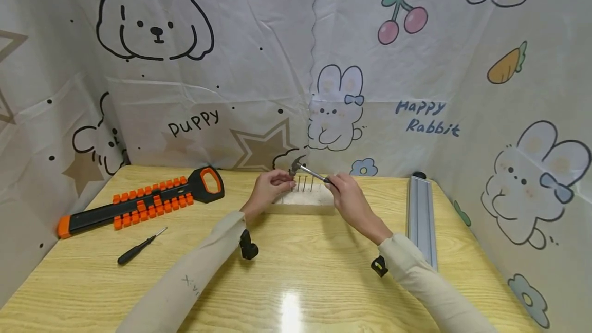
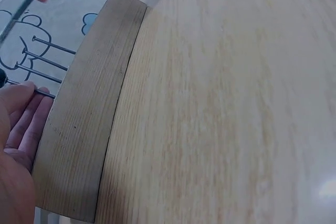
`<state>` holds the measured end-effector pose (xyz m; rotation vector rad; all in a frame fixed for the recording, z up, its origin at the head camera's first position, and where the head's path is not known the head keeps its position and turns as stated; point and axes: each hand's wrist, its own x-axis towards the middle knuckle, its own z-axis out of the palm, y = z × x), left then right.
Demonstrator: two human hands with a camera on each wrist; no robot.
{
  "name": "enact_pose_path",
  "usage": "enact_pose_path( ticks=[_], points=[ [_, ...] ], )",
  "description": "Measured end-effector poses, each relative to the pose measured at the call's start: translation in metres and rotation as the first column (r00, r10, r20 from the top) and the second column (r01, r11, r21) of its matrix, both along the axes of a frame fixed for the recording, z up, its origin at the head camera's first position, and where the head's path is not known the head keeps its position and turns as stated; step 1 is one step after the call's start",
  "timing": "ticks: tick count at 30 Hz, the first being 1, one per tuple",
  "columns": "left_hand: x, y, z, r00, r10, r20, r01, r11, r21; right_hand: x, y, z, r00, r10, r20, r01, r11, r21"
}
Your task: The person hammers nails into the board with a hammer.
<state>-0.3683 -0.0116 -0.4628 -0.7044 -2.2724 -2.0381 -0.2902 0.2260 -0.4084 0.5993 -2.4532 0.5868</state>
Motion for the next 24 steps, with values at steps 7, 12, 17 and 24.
enact_pose_path(
  ticks=[7,12,17,24],
  points=[
    [-0.0011,0.0000,-0.0024,0.999,0.009,-0.038,-0.009,1.000,-0.017,-0.0017,0.0021,0.0017,0.999,-0.025,-0.048,0.023,0.999,-0.037],
    [-0.0014,0.0000,-0.0028,0.999,0.004,-0.049,-0.005,1.000,-0.018,-0.0017,0.0028,0.0007,0.999,-0.016,-0.037,0.015,0.999,-0.034],
    [-0.0018,0.0007,-0.0030,0.999,0.008,-0.045,-0.009,1.000,-0.028,-0.0022,0.0026,-0.0022,1.000,-0.001,-0.005,0.001,1.000,-0.019],
    [-0.0009,0.0004,-0.0036,0.999,0.018,-0.044,-0.020,0.999,-0.036,-0.0030,0.0016,-0.0026,1.000,0.015,-0.007,-0.015,1.000,-0.001]
  ],
)
